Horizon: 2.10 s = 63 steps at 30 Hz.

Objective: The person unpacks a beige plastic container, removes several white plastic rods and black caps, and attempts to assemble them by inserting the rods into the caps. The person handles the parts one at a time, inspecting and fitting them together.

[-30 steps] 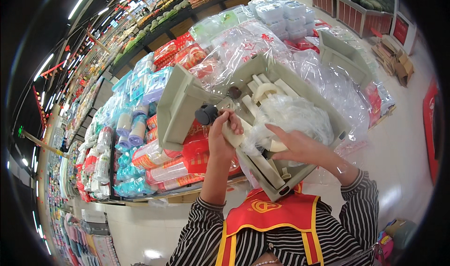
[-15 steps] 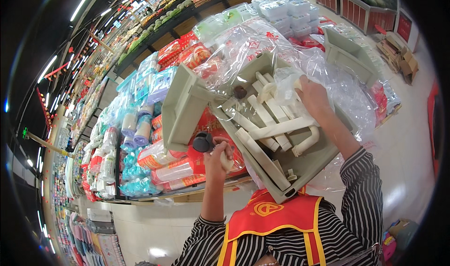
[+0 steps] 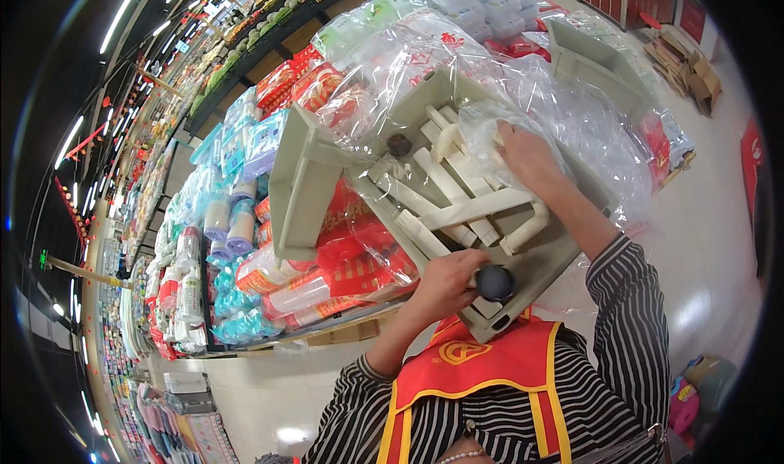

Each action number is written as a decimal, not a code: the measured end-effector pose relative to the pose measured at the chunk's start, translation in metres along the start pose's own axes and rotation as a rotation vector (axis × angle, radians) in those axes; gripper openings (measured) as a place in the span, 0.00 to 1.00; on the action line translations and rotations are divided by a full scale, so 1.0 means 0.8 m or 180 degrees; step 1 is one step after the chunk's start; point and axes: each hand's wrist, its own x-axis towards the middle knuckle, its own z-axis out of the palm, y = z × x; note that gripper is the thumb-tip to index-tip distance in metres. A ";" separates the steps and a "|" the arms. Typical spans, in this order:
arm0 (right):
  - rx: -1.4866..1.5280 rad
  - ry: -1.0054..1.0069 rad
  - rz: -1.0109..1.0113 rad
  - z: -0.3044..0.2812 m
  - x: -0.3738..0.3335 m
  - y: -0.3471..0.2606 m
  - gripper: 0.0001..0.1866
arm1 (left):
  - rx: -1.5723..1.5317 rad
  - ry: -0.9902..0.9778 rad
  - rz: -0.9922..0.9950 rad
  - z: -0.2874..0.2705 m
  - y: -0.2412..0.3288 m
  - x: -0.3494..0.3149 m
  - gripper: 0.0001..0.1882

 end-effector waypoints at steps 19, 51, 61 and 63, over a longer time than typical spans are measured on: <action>-0.0110 -0.0566 0.0366 -0.022 0.005 -0.023 0.22 | 0.0950 -0.0402 0.0134 0.052 -0.036 0.031 0.24; -0.0351 -0.0634 0.0258 -0.012 0.005 -0.017 0.28 | 0.1798 0.0081 -0.0034 0.050 -0.075 0.031 0.06; -0.0345 -0.0603 0.0212 -0.016 0.004 -0.021 0.28 | 0.1823 0.0033 -0.0256 0.053 -0.077 0.027 0.05; -0.0309 -0.0409 0.0117 -0.017 0.003 -0.021 0.26 | 0.1843 -0.0113 -0.0260 0.052 -0.075 0.027 0.05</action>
